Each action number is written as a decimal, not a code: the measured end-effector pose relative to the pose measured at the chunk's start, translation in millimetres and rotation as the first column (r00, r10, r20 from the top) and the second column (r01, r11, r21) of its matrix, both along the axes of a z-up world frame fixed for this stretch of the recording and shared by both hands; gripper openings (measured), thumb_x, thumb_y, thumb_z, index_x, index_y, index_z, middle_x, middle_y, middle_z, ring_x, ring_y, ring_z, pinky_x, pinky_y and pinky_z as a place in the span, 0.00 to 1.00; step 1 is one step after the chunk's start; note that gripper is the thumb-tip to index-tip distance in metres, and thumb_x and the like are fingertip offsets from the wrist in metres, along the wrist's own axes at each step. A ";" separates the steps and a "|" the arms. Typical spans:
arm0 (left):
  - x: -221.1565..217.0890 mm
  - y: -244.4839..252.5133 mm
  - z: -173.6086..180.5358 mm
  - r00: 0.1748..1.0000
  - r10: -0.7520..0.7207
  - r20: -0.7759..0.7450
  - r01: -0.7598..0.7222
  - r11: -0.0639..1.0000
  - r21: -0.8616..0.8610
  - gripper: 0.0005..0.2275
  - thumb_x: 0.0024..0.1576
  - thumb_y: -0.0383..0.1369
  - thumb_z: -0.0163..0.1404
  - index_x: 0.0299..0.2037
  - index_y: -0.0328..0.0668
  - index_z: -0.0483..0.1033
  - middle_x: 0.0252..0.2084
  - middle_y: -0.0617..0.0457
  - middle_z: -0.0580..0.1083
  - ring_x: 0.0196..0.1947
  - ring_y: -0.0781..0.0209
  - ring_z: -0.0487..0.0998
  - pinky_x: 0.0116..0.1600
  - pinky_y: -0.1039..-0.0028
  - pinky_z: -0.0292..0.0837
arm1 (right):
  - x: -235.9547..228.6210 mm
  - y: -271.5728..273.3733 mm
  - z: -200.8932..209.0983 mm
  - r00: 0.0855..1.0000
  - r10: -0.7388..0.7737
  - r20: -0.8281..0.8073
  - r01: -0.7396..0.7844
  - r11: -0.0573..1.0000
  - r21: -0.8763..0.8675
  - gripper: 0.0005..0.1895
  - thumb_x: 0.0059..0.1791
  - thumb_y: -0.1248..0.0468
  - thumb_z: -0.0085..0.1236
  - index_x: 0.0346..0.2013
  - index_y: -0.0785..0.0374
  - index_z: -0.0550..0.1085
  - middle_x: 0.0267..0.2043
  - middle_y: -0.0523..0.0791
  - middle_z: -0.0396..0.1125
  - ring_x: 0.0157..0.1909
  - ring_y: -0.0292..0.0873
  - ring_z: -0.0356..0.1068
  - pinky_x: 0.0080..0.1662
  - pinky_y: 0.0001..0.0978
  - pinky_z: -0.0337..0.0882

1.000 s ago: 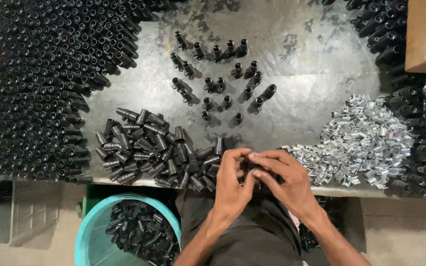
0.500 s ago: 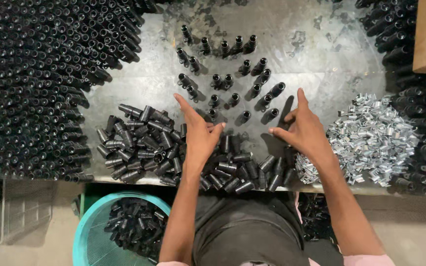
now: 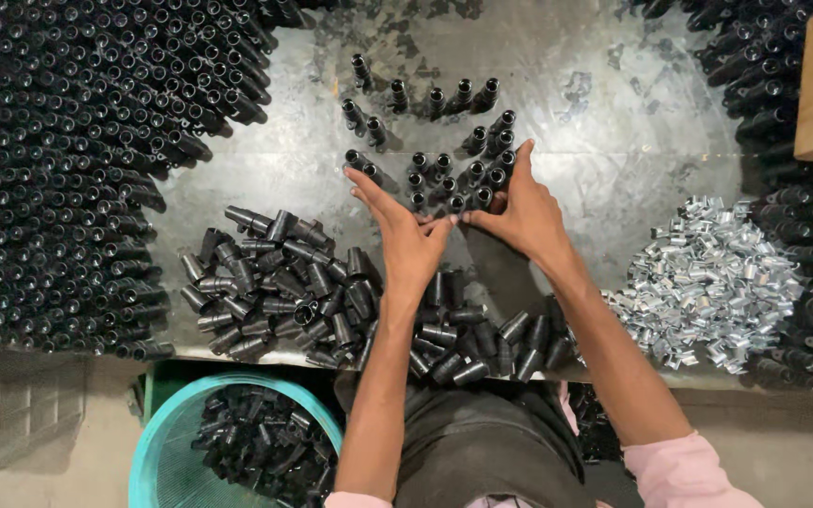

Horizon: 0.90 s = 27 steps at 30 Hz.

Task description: The person repeatedly picks small black cylindrical parts and silver metal clips from piles on a metal table, inserts the clips into the cylinders, and places the assembled units into a growing stack. The person occasionally gathers and repositions the assembled units to make space for more work.

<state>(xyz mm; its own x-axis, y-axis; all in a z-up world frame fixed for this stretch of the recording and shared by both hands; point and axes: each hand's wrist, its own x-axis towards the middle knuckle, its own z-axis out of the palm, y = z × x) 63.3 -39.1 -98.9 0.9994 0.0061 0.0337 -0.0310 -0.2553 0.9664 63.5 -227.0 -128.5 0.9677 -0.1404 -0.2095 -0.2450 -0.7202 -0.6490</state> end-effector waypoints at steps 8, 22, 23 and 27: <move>57.9 -3.7 -14.0 0.996 0.069 0.050 -0.070 0.997 0.029 0.58 0.50 0.18 0.62 0.70 0.35 0.12 0.75 0.26 0.19 0.74 0.21 0.19 0.45 0.74 0.80 | 63.1 3.7 -13.0 0.999 0.006 0.047 -0.010 0.997 0.072 0.73 0.36 0.50 0.76 0.71 0.87 0.34 0.33 0.52 0.75 0.36 0.52 0.77 0.40 0.38 0.75; 203.2 -3.6 -48.1 0.962 0.230 0.146 -0.252 0.955 0.154 0.60 0.47 0.25 0.65 0.70 0.29 0.13 0.74 0.22 0.21 0.71 0.08 0.22 0.74 0.45 0.44 | 223.5 18.9 -49.9 0.974 0.015 0.227 -0.036 0.995 0.089 0.75 0.35 0.46 0.79 0.71 0.85 0.35 0.37 0.49 0.75 0.41 0.50 0.77 0.45 0.39 0.75; 215.2 -2.3 -49.9 0.955 0.248 0.163 -0.274 0.948 0.164 0.60 0.47 0.25 0.65 0.69 0.29 0.13 0.73 0.21 0.21 0.70 0.07 0.23 0.74 0.44 0.42 | 236.1 22.4 -52.2 0.974 0.015 0.226 -0.038 0.994 0.100 0.74 0.36 0.47 0.78 0.71 0.85 0.35 0.36 0.49 0.76 0.41 0.50 0.77 0.45 0.38 0.75; 254.7 1.7 -53.4 0.931 0.324 0.169 -0.350 0.924 0.156 0.59 0.49 0.24 0.63 0.69 0.30 0.11 0.71 0.15 0.22 0.69 0.05 0.23 0.74 0.44 0.42 | 275.1 43.7 -65.0 0.977 -0.069 0.204 0.052 0.994 0.091 0.73 0.36 0.47 0.78 0.70 0.86 0.36 0.36 0.50 0.76 0.40 0.52 0.77 0.44 0.41 0.76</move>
<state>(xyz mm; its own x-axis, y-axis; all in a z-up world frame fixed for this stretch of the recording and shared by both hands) 318.1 -37.5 -152.3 0.9244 0.3228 0.2030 -0.0418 -0.4432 0.8954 338.6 -183.3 -193.5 0.9815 -0.1903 -0.0200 -0.1409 -0.6482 -0.7483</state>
